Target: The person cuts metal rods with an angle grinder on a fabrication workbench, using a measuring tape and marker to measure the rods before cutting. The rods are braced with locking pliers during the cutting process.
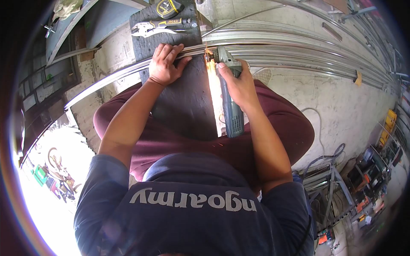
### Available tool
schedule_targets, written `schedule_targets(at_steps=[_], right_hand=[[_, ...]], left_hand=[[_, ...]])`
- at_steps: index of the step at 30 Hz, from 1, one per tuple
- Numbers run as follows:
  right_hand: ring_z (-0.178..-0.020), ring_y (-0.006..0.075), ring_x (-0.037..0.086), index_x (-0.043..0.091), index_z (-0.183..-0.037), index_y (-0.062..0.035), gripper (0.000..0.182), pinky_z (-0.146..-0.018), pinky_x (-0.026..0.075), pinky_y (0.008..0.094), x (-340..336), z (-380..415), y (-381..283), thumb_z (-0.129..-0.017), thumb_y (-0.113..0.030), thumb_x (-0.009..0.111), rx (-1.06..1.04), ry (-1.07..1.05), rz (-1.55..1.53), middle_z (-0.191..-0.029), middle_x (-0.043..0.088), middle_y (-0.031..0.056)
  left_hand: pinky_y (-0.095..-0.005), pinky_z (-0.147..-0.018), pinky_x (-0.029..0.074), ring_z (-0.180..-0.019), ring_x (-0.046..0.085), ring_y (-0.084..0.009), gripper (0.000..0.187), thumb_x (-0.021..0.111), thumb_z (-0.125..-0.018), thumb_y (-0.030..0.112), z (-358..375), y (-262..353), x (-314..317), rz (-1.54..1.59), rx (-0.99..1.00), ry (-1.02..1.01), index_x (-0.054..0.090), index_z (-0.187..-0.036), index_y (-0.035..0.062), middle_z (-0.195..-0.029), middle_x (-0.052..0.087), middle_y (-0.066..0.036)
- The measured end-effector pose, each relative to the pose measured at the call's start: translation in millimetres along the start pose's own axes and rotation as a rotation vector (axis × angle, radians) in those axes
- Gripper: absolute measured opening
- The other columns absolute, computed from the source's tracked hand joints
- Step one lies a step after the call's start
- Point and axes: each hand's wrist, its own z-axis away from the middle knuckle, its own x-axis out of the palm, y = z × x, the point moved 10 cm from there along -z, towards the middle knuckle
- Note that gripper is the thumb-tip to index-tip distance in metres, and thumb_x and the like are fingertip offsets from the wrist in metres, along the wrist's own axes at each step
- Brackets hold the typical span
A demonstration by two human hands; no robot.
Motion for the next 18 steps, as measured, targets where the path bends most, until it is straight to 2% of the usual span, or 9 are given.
schedule_targets(at_steps=[8, 15, 18], right_hand=[[-0.100, 0.0195, 0.071, 0.063, -0.142, 0.0050, 0.071, -0.089, 0.058, 0.0355, 1, -4, 3, -0.105, -0.053, 0.080, -0.011, -0.012, -0.016, -0.112, 0.075, 0.0144], [-0.077, 0.0164, 0.071, 0.062, -0.138, 0.0045, 0.067, -0.066, 0.060, 0.0346, 5, 6, -8, -0.105, -0.050, 0.081, 0.097, -0.036, -0.069, -0.103, 0.073, 0.0126], [-0.071, 0.0154, 0.069, 0.061, -0.137, 0.0045, 0.066, -0.062, 0.059, 0.0337, 7, 4, -6, -0.105, -0.049, 0.082, 0.093, -0.058, -0.103, -0.101, 0.072, 0.0121]], left_hand=[[-0.0449, -0.093, 0.059, -0.103, 0.069, -0.0330, 0.050, 0.090, -0.091, 0.041, 0, -1, 1, 0.010, 0.004, -0.008, 0.081, -0.125, 0.0061, -0.108, 0.071, -0.009], [-0.0447, -0.092, 0.059, -0.103, 0.069, -0.0330, 0.050, 0.091, -0.090, 0.040, -1, 1, 0, -0.001, 0.017, -0.004, 0.081, -0.125, 0.0054, -0.108, 0.072, -0.009], [-0.0447, -0.092, 0.059, -0.102, 0.069, -0.0331, 0.050, 0.091, -0.090, 0.040, -1, 1, 0, 0.001, 0.019, 0.002, 0.081, -0.125, 0.0054, -0.108, 0.072, -0.009]])
